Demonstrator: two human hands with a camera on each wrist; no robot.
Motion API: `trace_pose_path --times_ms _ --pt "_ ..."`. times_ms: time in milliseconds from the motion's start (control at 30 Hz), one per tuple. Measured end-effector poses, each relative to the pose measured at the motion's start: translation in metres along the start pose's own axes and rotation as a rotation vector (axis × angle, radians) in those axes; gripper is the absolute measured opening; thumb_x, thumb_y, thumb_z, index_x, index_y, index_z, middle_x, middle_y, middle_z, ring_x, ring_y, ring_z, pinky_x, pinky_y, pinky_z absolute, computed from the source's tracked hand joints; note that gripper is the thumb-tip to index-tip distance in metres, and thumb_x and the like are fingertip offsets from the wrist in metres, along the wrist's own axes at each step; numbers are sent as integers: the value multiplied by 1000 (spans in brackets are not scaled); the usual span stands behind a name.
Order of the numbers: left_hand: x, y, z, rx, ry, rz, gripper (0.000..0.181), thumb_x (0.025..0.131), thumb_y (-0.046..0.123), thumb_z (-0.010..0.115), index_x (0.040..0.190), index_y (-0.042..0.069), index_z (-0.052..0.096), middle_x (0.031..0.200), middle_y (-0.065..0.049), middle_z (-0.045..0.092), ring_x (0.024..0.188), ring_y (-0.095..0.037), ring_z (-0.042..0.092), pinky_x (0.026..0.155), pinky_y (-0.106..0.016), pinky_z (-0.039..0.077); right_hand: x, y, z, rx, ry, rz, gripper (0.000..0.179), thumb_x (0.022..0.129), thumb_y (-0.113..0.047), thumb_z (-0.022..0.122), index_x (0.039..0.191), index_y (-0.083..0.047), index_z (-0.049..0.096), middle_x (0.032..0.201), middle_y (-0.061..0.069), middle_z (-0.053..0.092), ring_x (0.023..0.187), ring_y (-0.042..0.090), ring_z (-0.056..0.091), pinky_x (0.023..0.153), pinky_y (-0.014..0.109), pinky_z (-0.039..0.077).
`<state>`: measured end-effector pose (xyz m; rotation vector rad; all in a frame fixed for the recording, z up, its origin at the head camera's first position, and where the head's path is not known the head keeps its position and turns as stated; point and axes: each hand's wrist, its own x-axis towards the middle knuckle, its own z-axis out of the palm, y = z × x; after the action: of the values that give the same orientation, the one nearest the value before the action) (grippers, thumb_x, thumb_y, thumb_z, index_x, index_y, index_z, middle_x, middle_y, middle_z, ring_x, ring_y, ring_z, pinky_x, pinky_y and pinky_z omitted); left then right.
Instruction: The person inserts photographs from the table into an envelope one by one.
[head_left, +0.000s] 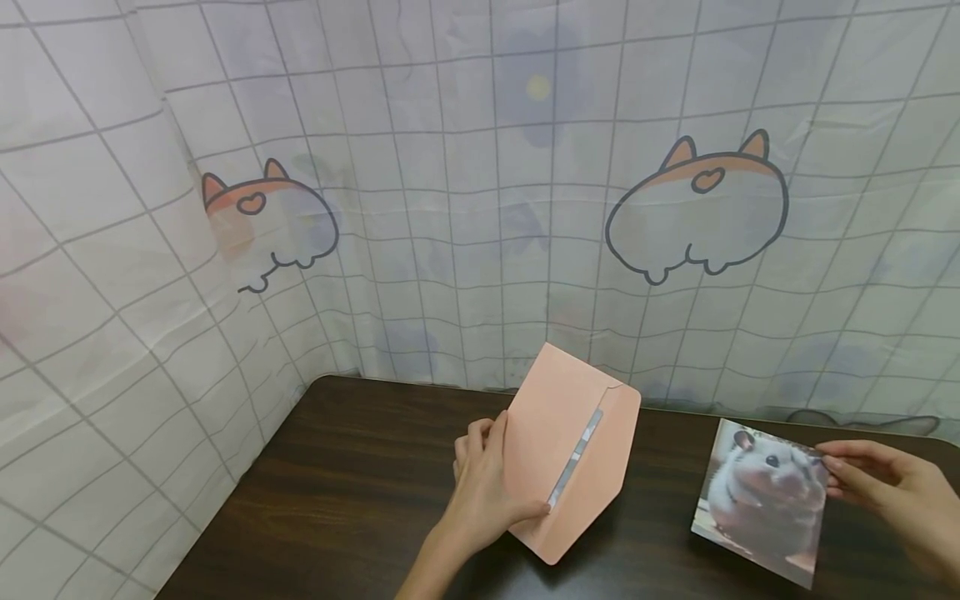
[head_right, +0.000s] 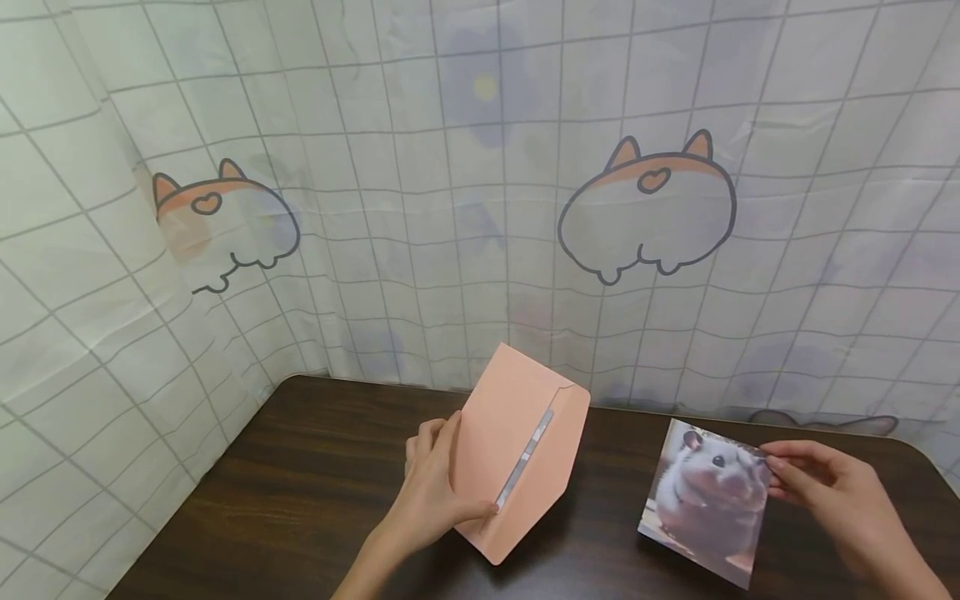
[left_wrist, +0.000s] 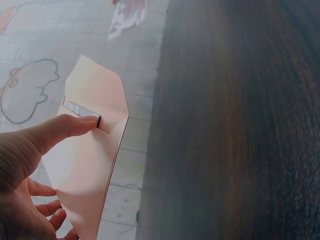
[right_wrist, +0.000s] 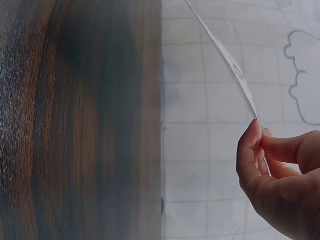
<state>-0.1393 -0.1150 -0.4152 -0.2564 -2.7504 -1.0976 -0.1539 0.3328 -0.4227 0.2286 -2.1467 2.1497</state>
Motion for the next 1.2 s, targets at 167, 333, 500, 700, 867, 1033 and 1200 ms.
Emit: trace_pose_path --times_ms 167,333,500,700,867,1033,1200 --pt "0 0 0 3 4 1 121 61 25 104 159 -2 38 147 -21 40 126 -41 37 97 -53 38 0 -1 3 -36 -28 21 48 103 13 53 101 -27 79 94 -10 75 79 5 73 69 19 58" --pt "0 -1 0 4 9 -1 121 61 25 104 159 -2 38 146 -20 40 126 -40 37 97 -51 37 0 4 5 -39 -56 5 42 103 12 55 105 -23 79 97 -8 76 80 8 74 70 21 59" --pt "0 -1 0 4 8 -5 121 61 25 104 159 -2 38 146 -20 40 125 -40 37 97 -52 37 0 1 11 -46 -60 14 40 103 11 56 106 -21 79 101 -11 76 81 8 73 70 22 59" --pt "0 -1 1 19 12 0 121 61 25 104 158 -3 38 146 -21 40 125 -41 37 97 -54 38 1 -2 16 -64 -75 18 39 104 10 56 108 -21 79 102 -10 76 83 8 73 71 22 60" --pt "0 -2 2 27 18 3 121 61 24 104 158 -3 38 146 -21 40 127 -42 37 96 -54 38 1 -4 21 -72 -97 2 40 103 11 55 109 -22 78 103 -11 76 85 7 73 72 22 60" --pt "0 -1 3 29 19 -5 122 61 24 104 159 -3 37 147 -21 40 128 -43 36 95 -55 38 2 -9 29 -39 -114 -18 43 103 14 53 110 -20 79 103 -9 76 84 8 74 72 22 60" --pt "0 0 4 45 31 -16 122 60 23 105 158 -4 38 147 -21 40 129 -43 36 94 -54 38 2 -14 37 -29 -108 10 44 103 13 53 108 -21 80 102 -9 76 83 8 73 72 21 59"
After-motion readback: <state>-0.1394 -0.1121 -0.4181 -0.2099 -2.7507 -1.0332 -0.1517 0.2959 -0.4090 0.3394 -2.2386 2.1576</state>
